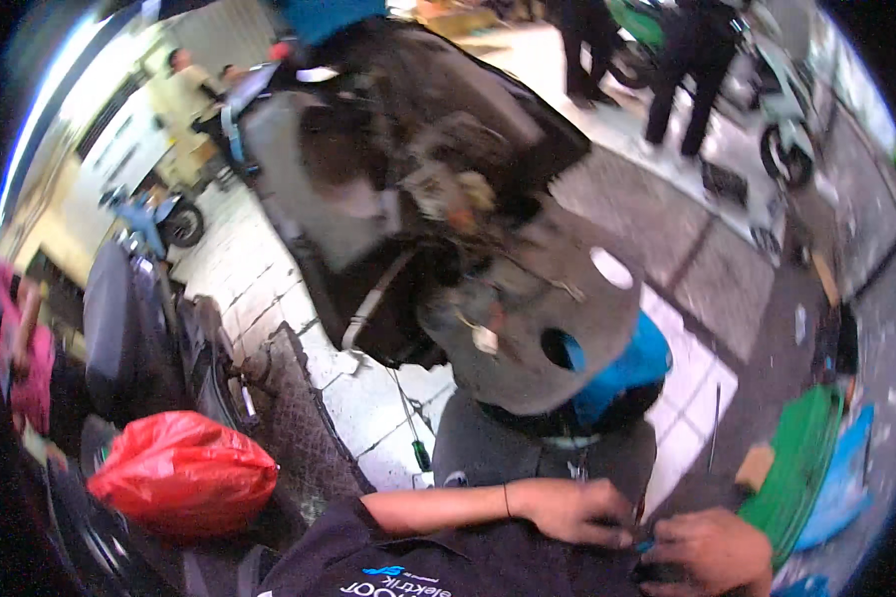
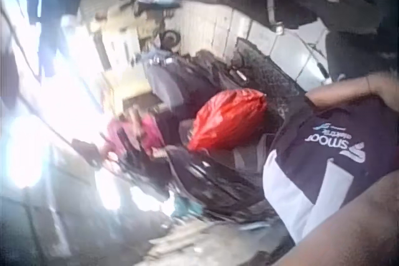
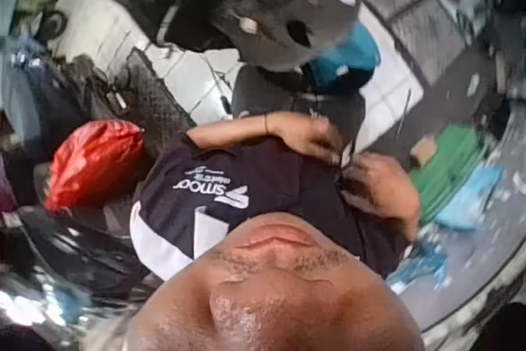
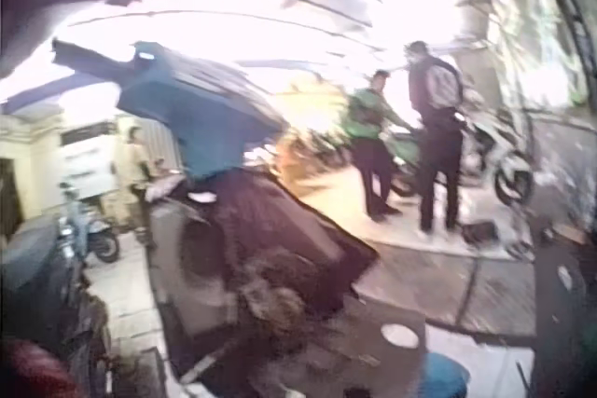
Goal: The person repairs scooter wiring by wrapping electrical tape around wires, trimming and stripping wires using pliers, and connecting wires together by hand.
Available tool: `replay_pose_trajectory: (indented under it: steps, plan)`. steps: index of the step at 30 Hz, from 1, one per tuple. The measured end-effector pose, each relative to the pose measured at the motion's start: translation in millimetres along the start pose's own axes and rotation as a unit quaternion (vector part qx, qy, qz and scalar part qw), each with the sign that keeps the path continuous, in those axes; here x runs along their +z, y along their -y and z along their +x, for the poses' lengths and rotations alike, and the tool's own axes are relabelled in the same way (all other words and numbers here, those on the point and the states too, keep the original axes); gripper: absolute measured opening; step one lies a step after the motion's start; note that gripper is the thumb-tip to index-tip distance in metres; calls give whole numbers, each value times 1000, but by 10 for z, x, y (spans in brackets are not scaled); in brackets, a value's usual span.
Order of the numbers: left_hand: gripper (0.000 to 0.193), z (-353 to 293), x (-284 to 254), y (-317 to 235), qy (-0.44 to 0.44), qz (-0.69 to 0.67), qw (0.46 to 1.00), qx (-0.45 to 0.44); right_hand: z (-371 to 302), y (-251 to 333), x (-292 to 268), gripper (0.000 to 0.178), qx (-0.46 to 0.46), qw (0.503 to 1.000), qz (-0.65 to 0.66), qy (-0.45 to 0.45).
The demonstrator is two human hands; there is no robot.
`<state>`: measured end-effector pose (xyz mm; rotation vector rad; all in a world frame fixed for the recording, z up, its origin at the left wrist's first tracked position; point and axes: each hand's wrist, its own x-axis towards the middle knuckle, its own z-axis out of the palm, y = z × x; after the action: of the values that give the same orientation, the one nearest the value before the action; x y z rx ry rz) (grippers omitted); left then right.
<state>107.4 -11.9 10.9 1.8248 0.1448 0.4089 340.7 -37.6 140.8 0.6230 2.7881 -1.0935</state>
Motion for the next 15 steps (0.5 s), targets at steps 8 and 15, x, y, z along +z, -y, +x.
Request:
replay_pose_trajectory:
  steps: [8,15]
  plan:
    - [31,-226,168,202,-17,-131,991,-36,293,125,-34,29,37,999,20,18]
    - [33,-290,150,284,-7,-170,985,-18,397,248,-302,34,9,999,25,38]
